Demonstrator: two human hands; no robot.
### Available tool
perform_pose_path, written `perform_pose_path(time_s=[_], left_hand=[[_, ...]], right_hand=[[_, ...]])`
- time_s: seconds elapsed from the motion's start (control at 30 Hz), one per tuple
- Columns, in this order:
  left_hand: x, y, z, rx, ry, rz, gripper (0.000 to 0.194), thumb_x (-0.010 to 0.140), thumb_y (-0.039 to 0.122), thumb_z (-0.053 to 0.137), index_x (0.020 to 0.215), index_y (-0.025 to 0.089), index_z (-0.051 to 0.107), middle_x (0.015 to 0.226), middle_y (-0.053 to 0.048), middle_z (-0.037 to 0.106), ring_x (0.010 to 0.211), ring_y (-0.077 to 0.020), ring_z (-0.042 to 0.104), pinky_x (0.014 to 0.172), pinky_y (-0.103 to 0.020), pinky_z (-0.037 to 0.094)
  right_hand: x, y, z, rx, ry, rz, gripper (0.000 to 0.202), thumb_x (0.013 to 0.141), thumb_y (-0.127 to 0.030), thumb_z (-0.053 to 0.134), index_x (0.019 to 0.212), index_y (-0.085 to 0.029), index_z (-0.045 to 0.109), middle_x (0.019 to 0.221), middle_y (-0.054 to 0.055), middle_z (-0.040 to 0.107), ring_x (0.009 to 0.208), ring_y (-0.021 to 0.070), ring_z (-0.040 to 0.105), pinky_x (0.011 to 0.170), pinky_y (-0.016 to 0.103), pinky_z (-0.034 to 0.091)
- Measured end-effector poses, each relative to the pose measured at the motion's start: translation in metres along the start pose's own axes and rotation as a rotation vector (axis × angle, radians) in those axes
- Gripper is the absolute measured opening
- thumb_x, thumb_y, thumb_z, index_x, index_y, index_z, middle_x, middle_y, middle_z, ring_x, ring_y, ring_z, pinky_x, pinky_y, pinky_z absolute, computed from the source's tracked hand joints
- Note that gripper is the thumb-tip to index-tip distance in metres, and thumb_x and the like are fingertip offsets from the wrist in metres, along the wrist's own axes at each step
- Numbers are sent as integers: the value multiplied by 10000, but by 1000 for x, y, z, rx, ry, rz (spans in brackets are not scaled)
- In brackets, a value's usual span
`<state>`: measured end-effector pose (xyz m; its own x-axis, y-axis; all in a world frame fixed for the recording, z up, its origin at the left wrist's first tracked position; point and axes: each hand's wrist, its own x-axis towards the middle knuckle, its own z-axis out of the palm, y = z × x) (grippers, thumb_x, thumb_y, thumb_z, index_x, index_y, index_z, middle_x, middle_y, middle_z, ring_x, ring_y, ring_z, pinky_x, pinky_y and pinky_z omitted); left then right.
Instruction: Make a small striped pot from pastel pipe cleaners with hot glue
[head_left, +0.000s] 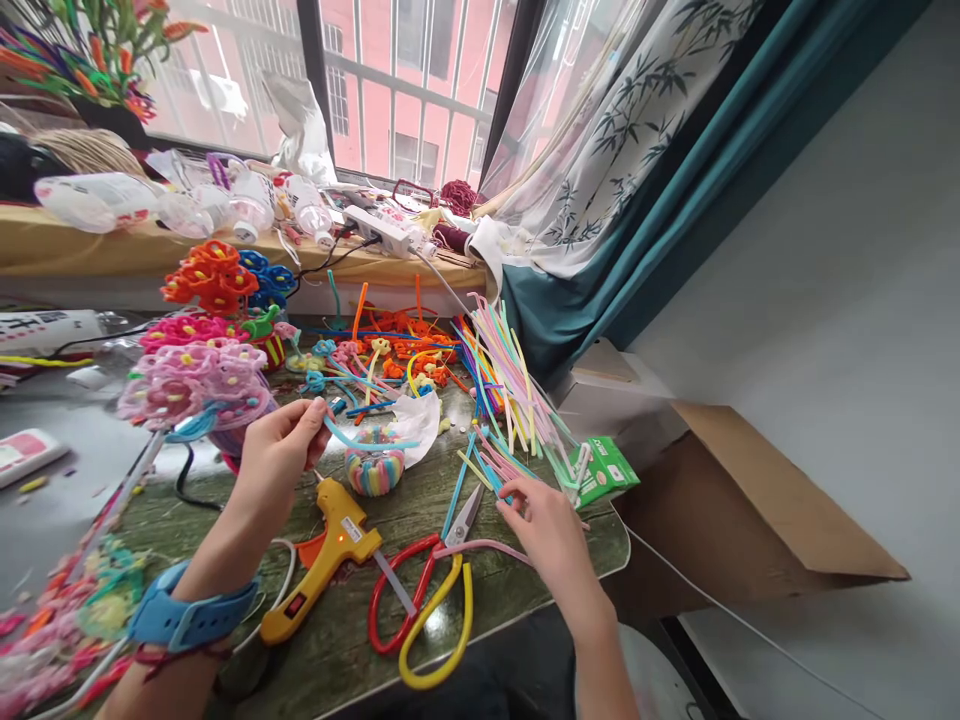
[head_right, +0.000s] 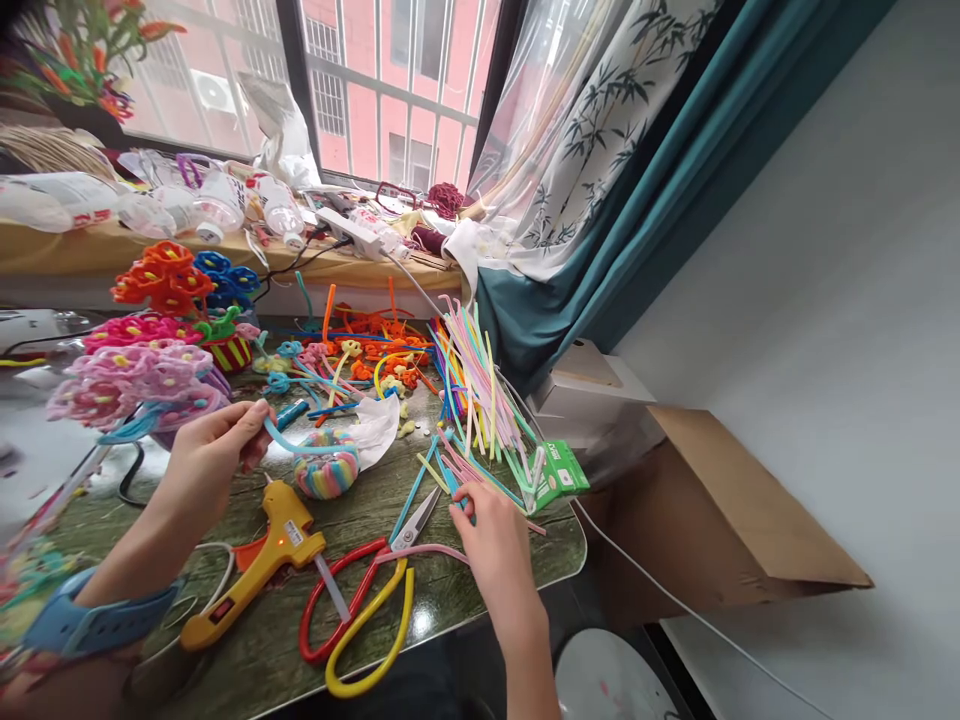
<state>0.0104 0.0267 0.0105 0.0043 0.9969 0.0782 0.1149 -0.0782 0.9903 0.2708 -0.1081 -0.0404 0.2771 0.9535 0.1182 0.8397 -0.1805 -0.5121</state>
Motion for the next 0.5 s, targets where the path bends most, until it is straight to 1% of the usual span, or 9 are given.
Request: perform_pose_path(time_s=[0.07, 0.1, 0.17, 0.2, 0.27, 0.37, 0.43, 0.5], left_hand=[[1, -1, 0, -2, 2, 3, 261, 819, 326, 572, 625, 164, 505, 508, 58, 429, 458, -59, 352, 437, -207, 257], [2, -2, 0, -3, 5, 3, 266, 814, 335, 572, 621, 166, 503, 506, 59, 426, 456, -60, 351, 435, -206, 256], [3, -4, -1, -8, 12, 3, 281, 804, 358, 569, 608, 170, 498, 492, 59, 422, 447, -63, 344, 426, -204, 249], [4, -5, -1, -10, 13, 2, 287, 800, 367, 569, 603, 171, 498, 488, 58, 425, 443, -64, 342, 423, -203, 247], [5, -7, -1, -17, 11, 0, 297, 795, 377, 570, 595, 170, 500, 487, 57, 431, 438, -62, 338, 419, -199, 242], [5, -7, -2, -24, 8, -3, 298, 796, 376, 572, 593, 168, 505, 489, 57, 433, 433, -59, 338, 414, -194, 240], [4, -5, -2, -28, 7, 0, 297, 797, 370, 572, 590, 169, 504, 489, 57, 432, 433, -59, 339, 414, -192, 242], [3, -5, -3, -29, 8, 7, 294, 796, 365, 574, 589, 169, 504, 490, 56, 433, 437, -60, 343, 415, -191, 247]], right_hand=[[3, -10, 7, -22, -46, -80, 121, 851, -157, 597, 909, -208, 690, 754, 30, 667, 640, 198, 618, 604, 296, 411], [5, -16, 9, -30, -70, -141, 176, 859, -129, 584, 973, -218, 684, 827, 34, 679, 711, 203, 638, 630, 294, 420], [10, -29, 10, -80, -106, -263, 288, 886, -91, 544, 1103, -245, 653, 973, 43, 676, 834, 208, 648, 660, 291, 427], [13, -35, 10, -127, -120, -313, 305, 896, -86, 536, 1127, -252, 644, 994, 43, 668, 859, 208, 643, 664, 291, 426], [20, -46, 9, -246, -169, -409, 245, 910, -88, 540, 1067, -234, 659, 977, 45, 661, 882, 209, 635, 671, 292, 424], [31, -55, 8, -438, -238, -560, 139, 909, -83, 560, 885, -182, 654, 893, 49, 662, 851, 212, 629, 650, 299, 413], [38, -57, 10, -521, -257, -661, 134, 906, -75, 561, 845, -171, 633, 865, 52, 663, 831, 216, 626, 635, 305, 410], [44, -57, 14, -571, -253, -738, 132, 906, -67, 552, 847, -162, 622, 858, 61, 664, 823, 225, 625, 625, 313, 412]])
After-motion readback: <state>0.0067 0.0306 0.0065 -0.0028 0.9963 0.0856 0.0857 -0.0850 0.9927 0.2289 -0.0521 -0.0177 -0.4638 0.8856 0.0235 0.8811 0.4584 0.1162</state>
